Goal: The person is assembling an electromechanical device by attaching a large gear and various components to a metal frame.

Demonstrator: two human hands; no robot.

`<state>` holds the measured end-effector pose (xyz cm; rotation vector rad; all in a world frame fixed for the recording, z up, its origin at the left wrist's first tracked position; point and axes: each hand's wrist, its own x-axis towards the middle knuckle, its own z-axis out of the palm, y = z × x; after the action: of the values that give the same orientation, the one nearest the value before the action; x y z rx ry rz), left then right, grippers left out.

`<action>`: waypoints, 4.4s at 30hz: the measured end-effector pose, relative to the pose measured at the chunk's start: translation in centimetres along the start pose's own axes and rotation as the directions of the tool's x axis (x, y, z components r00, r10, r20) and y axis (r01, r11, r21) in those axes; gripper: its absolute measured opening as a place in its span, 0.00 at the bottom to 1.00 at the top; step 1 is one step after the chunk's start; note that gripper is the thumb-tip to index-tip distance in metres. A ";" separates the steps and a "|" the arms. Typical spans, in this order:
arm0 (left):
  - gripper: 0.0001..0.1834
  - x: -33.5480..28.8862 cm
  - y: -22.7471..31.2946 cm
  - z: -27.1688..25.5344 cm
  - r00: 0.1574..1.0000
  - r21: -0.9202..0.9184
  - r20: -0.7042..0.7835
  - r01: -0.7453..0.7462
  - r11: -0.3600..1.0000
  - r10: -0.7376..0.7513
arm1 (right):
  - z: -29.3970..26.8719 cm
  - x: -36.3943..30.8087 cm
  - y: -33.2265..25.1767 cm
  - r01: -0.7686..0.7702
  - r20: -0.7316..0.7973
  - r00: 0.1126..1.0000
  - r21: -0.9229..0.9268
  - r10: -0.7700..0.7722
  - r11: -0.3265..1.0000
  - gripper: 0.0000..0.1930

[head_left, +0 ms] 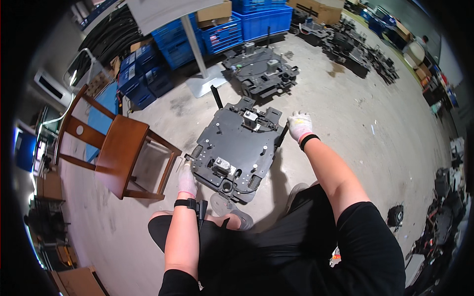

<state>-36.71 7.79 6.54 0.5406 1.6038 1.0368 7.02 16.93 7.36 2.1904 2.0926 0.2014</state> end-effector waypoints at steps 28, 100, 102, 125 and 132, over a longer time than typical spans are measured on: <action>0.33 1.7 -9.8 4.6 0.963 0.301 0.146 0.175 0.937 -0.226 | 4.4 -9.2 14.0 -0.366 0.534 0.833 0.726 -0.142 0.583 0.34; 0.15 12.4 4.3 13.0 0.888 0.698 0.239 -0.439 0.566 0.393 | 3.3 -1.3 11.8 -0.485 0.408 0.817 0.868 0.408 0.103 0.12; 0.15 12.4 5.6 13.3 0.910 0.661 0.258 -0.411 0.628 0.324 | 3.4 0.0 12.2 -0.471 0.393 0.828 0.875 0.400 0.115 0.12; 0.21 7.2 12.9 17.4 0.862 0.023 0.476 -0.210 0.977 0.174 | 3.3 9.7 13.1 -0.655 0.209 0.628 0.661 0.749 0.365 0.26; 0.22 7.2 11.5 17.4 0.775 -0.085 0.631 0.027 0.996 0.033 | 3.0 9.9 12.9 -0.650 0.195 0.650 0.644 0.735 0.404 0.27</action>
<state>-24.50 25.31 12.01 0.7387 0.9467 0.8000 20.66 26.24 6.79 3.4870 1.1732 -0.4830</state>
